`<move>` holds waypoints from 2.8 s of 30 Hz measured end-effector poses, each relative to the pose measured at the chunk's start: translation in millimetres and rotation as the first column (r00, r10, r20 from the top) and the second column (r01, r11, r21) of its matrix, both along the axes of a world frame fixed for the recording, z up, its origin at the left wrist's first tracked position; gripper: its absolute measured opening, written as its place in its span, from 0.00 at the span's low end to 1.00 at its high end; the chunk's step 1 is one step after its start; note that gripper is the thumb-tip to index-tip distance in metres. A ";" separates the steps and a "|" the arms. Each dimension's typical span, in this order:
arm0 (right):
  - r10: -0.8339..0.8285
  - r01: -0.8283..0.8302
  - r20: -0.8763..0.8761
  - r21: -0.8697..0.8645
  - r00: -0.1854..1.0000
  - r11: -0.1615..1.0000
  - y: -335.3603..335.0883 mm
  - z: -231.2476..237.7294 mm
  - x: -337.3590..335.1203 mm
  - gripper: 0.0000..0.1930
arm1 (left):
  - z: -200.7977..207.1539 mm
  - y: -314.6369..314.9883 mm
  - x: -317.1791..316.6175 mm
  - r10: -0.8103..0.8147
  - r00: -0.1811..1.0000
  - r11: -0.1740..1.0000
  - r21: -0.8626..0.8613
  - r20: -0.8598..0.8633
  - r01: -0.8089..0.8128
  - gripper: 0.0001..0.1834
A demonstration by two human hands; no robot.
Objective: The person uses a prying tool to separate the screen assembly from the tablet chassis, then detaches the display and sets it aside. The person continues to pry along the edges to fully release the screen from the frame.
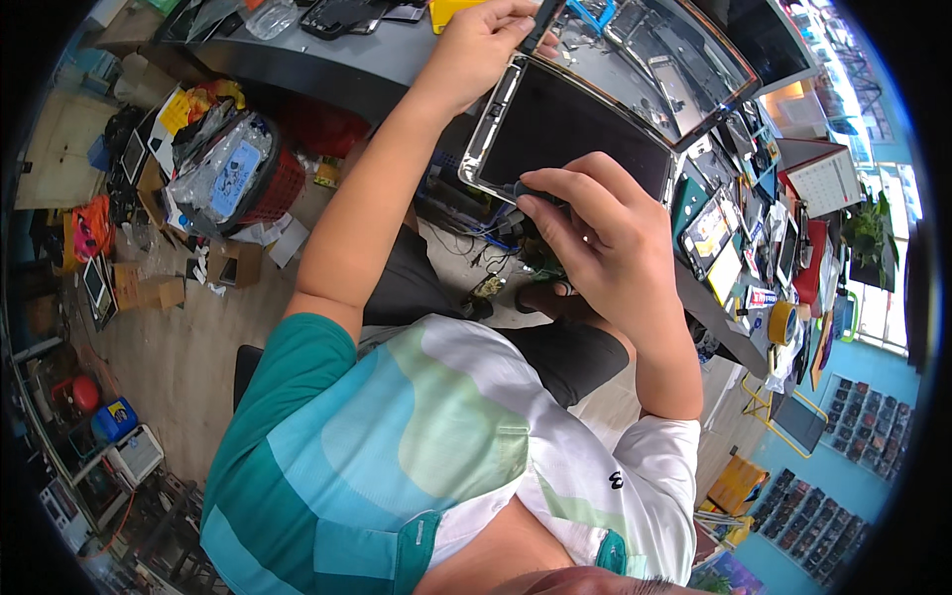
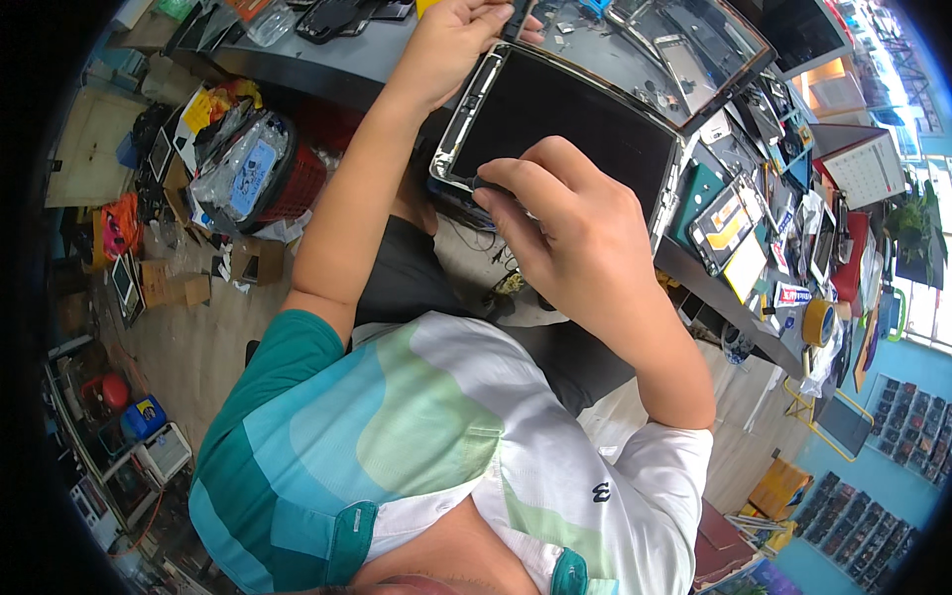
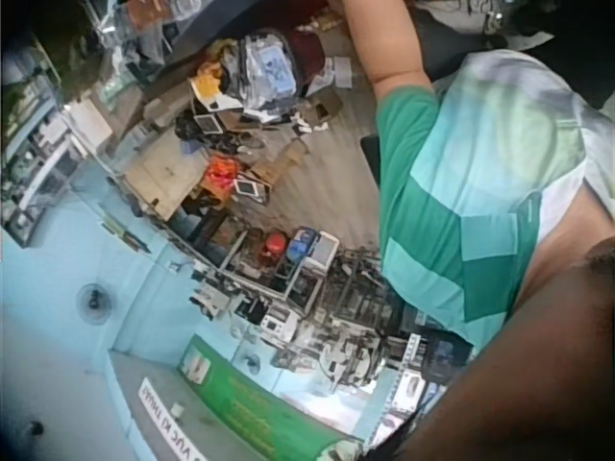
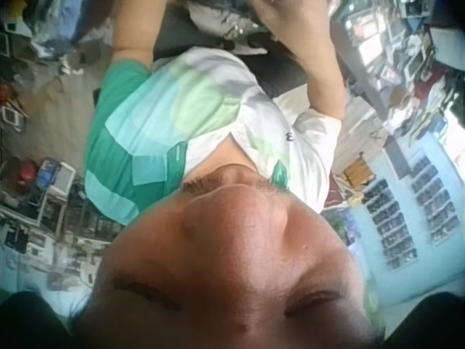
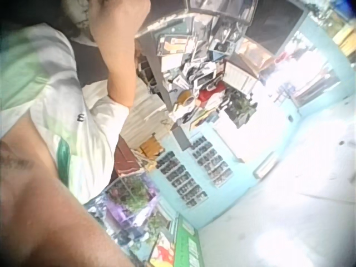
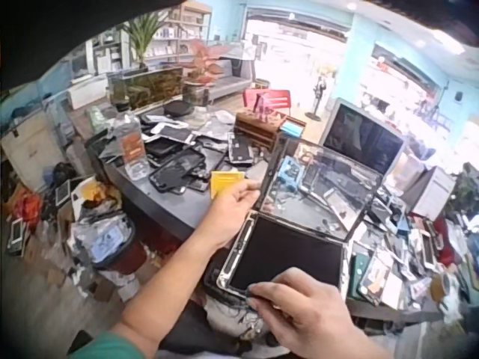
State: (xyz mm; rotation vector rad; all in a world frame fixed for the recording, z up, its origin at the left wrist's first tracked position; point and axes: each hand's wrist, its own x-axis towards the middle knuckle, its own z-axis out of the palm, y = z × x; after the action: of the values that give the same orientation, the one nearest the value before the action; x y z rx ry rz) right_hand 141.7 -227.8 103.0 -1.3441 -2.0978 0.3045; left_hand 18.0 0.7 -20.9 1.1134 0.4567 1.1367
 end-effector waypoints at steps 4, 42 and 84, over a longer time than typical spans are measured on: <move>0.042 -0.042 0.027 0.004 0.999 0.999 10.1 -3.1 -7.3 0.09 | -2.2 2.7 1.3 0.013 1.000 0.998 0.061 -0.002 -0.013 0.13; 0.403 -0.259 0.659 -0.310 0.635 0.915 61.1 57.5 -57.1 0.14 | 12.6 -8.3 -6.5 0.040 0.997 0.991 0.129 -0.069 -0.030 0.16; 0.271 -0.241 0.561 -0.128 0.782 0.962 50.5 48.2 -36.1 0.10 | 17.9 -11.4 -8.1 0.108 0.984 0.976 0.203 -0.144 -0.078 0.13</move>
State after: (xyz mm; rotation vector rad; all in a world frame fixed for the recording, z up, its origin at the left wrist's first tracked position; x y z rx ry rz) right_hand 105.6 -177.3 151.2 -1.2825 -2.8108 0.0538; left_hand 10.0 -10.7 -2.9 1.3712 0.5295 1.2019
